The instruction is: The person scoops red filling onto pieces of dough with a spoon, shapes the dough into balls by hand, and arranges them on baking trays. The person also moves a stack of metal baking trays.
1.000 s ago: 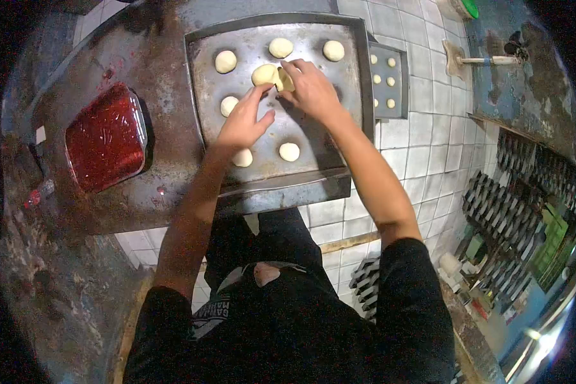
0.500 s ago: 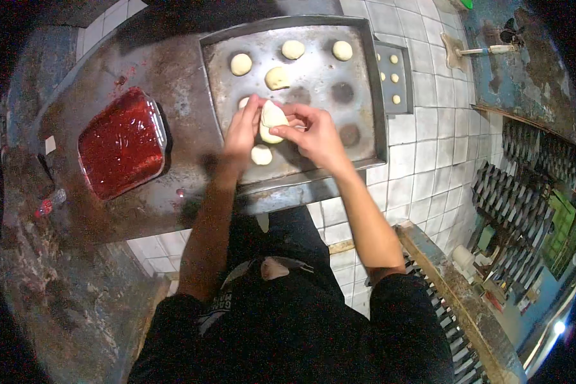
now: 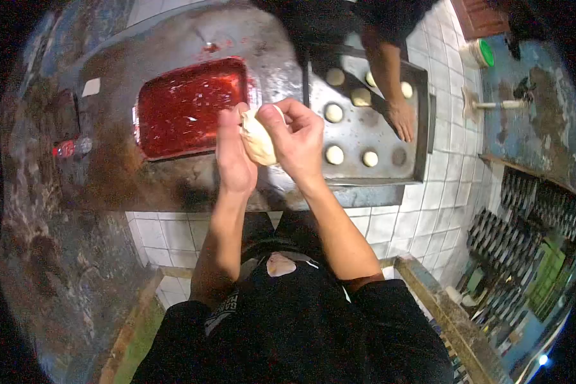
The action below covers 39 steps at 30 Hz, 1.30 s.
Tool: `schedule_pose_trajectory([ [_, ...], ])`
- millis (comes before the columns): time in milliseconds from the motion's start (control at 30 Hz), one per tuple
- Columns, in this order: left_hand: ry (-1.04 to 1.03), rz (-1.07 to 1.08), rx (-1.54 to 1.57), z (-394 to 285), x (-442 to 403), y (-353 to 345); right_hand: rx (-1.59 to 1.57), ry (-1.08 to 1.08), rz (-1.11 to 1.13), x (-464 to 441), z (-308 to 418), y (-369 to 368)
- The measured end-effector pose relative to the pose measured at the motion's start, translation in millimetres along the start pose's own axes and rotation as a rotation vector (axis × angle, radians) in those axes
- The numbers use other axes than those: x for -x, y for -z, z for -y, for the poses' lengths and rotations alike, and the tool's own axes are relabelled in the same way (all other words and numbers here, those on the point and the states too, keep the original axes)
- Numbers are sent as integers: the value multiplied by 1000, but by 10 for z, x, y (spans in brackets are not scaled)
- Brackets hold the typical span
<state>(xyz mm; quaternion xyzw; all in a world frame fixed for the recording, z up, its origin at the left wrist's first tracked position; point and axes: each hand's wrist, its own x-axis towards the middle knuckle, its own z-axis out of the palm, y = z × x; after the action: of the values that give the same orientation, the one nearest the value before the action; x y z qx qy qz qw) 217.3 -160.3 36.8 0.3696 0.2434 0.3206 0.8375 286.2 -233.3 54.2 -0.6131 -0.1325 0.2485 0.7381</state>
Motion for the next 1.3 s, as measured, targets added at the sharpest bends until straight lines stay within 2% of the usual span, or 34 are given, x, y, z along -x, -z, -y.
schedule_pose_trajectory([
  [100,11,81,-134,-522,43,306,54,-18,101,22,110,-398],
  [167,-106,-72,-112,-677,45,535,25,-40,133,72,173,-724],
  [200,-85,-88,-128,-793,58,653,-5,-69,151,104,222,-875],
  [233,-229,-194,-116,-803,-13,731,1,-71,162,137,291,-981],
  [300,-8,-173,115,-898,-2,960,141,-237,428,208,497,-1091],
  [333,-158,18,-451,-846,-20,1147,228,-267,584,232,624,-1147],
  [367,-68,160,-668,-800,6,1337,315,-205,573,321,650,-1269],
  [433,-351,360,-555,-774,270,1402,788,104,580,301,554,-1293],
  [467,-200,163,-333,-499,402,1530,784,-63,480,324,492,-1293],
  [500,-409,314,-722,-640,349,1635,861,-80,438,279,259,-1192],
  [567,-405,391,-782,-574,328,1959,882,-289,361,240,-309,-930],
  [600,-244,262,-681,-608,416,2003,1176,-131,395,358,-789,-675],
  [633,-197,294,-864,-759,399,2046,1463,41,428,513,-1355,-368],
  [700,7,105,-815,-711,495,2337,1664,87,497,899,-2367,266],
  [733,4,40,-899,-797,522,2411,1659,95,507,966,-2366,328],
  [800,-8,-33,-1094,-1044,572,2537,1481,261,605,1122,-2383,374],
  [833,-10,-96,-1130,-1042,583,2703,1473,247,608,1122,-2246,240],
  [900,15,-182,-1107,-1063,603,2900,1267,69,626,882,-1851,-46],
  [933,34,-163,-1095,-1031,585,3044,1355,-57,634,742,-1707,-226],
  [967,36,-164,-1097,-1054,562,3057,1353,-58,636,609,-1625,-373],
  [1033,151,-157,-1042,-1115,525,3072,1381,168,590,353,-1595,-614],
  [1067,150,-161,-1044,-1119,520,3074,1378,171,594,243,-1675,-681],
  [1133,93,-219,-1080,-1104,527,3043,1286,391,601,69,-1822,-793],
  [1300,78,-289,-1046,-1153,544,2946,1467,350,750,-119,-1956,-981],
])
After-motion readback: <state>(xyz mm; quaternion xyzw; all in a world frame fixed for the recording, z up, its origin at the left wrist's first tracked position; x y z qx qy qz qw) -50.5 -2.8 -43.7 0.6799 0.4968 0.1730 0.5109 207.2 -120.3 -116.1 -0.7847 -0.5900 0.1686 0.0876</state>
